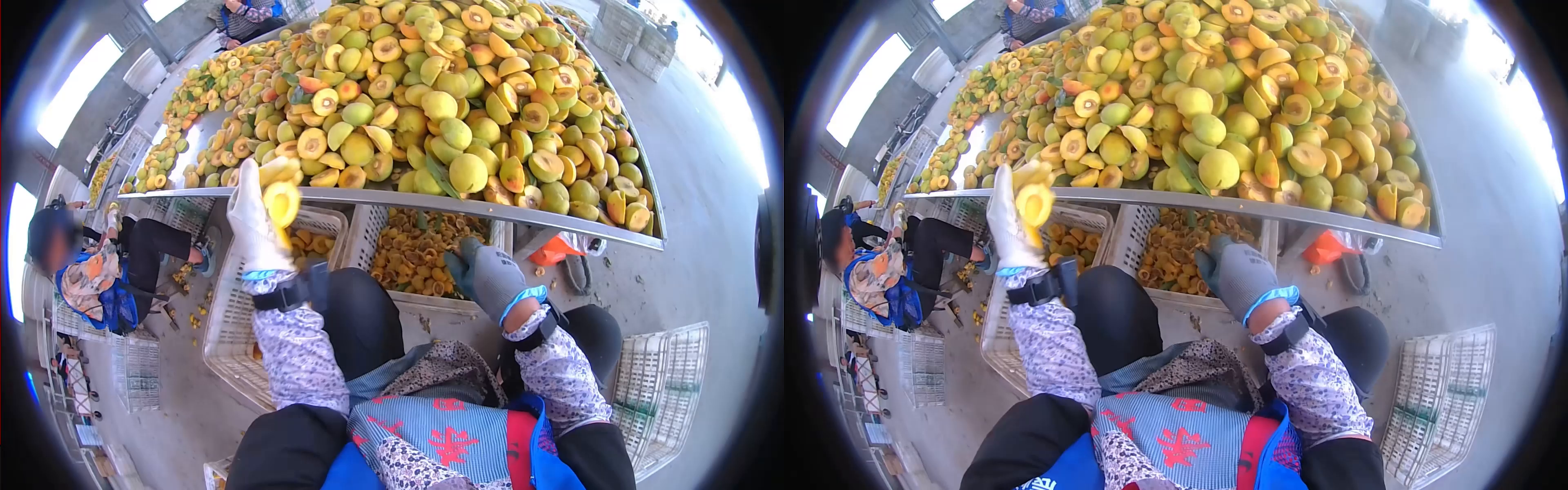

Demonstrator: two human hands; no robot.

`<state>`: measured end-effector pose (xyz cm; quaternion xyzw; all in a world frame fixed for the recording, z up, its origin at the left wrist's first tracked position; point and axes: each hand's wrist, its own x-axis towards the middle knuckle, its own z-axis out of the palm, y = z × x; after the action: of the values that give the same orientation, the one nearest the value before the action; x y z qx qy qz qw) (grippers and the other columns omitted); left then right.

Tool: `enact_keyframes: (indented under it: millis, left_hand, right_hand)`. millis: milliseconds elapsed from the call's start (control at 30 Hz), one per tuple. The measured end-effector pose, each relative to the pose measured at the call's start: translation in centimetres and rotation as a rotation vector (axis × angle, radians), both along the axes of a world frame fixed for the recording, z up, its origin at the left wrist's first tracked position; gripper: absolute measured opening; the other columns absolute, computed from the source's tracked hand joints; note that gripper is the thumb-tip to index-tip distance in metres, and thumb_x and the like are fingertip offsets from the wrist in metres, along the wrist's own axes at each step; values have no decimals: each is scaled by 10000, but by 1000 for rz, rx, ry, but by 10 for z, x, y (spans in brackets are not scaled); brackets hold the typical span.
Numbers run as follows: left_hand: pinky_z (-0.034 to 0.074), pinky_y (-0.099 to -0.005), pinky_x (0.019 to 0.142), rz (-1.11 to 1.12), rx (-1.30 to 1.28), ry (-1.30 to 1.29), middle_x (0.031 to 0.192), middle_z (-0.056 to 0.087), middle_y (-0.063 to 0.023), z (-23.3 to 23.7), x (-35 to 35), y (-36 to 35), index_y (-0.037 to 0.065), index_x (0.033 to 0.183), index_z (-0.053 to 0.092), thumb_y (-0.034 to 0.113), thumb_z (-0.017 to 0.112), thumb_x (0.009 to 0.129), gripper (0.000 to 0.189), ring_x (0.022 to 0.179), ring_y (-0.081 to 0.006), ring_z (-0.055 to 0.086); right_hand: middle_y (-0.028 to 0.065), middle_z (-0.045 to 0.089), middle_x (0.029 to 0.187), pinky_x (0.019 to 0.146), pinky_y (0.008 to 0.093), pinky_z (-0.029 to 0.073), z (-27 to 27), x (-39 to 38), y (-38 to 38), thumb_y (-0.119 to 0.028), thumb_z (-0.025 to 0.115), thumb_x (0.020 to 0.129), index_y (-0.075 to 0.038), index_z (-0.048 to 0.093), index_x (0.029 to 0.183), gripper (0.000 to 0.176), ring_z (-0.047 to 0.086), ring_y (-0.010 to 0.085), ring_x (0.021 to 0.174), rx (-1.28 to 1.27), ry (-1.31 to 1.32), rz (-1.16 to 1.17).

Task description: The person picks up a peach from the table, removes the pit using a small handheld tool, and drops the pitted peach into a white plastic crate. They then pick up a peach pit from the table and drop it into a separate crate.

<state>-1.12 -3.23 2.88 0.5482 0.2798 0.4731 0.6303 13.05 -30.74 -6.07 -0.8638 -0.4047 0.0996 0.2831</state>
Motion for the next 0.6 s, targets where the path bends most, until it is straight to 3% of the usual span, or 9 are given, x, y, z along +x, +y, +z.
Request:
enact_keyframes:
  millis: [33,100,167,233,267,333,367,500,600]
  left_hand:
    - [559,-295,785,167,151,236,1024,746,-151,12,-6,10,-33,1124,719,377,639,980,443,907,-181,708]
    - [558,-310,807,427,414,705,1050,736,-143,17,-13,6,-18,1142,717,275,678,931,364,880,-209,717]
    - [542,-356,895,346,696,590,1088,734,-160,3,7,17,28,1199,703,290,705,900,397,958,-255,707]
    - [483,-411,1016,165,995,597,1192,693,-176,-2,56,2,57,1240,657,170,681,858,399,1117,-326,645]
    - [443,-388,1085,-21,1109,678,1343,624,-155,4,76,-8,99,1334,599,83,630,849,487,1247,-318,584]
    - [401,-394,1132,-55,1411,862,1402,569,-116,-25,119,1,211,1341,597,50,606,819,546,1340,-304,501]
    - [428,-424,1095,4,1458,853,1346,601,-95,-37,129,-1,242,1263,644,33,600,804,506,1297,-313,527]
    - [496,-437,922,-162,1330,821,1212,663,-48,-32,140,29,192,1098,698,36,663,759,375,1072,-322,629]
    - [514,-401,907,-120,1145,648,1146,697,-99,-15,126,6,134,1118,661,126,760,775,357,1026,-317,671]
  right_hand:
    - [250,683,809,688,533,526,0,1,5,-288,622,965,-42,659,938,251,667,444,757,46,-1,-19]
    - [237,688,796,675,526,528,0,2,13,-301,630,966,-43,656,935,261,671,435,748,131,2,-62]
    - [225,688,776,656,523,527,-3,-1,17,-284,652,955,-50,647,923,237,671,429,730,239,12,-40]
    - [220,686,762,651,520,527,-5,-4,19,-277,662,950,-53,645,921,226,670,429,721,270,24,-3]
    - [218,685,758,651,518,528,-6,-4,19,-275,664,949,-54,645,922,223,669,430,720,278,16,9]
    - [215,683,749,651,514,530,-7,-3,18,-271,667,947,-57,645,923,217,667,432,717,294,2,24]
    - [217,684,755,649,511,527,-6,-2,17,-270,665,949,-54,643,930,218,667,432,719,298,14,21]
    - [229,685,788,631,486,515,9,0,17,-260,650,967,-37,631,962,225,665,436,732,377,100,13]
    - [234,676,796,616,455,502,32,-3,20,-249,632,984,-15,616,984,234,669,428,744,492,223,8]
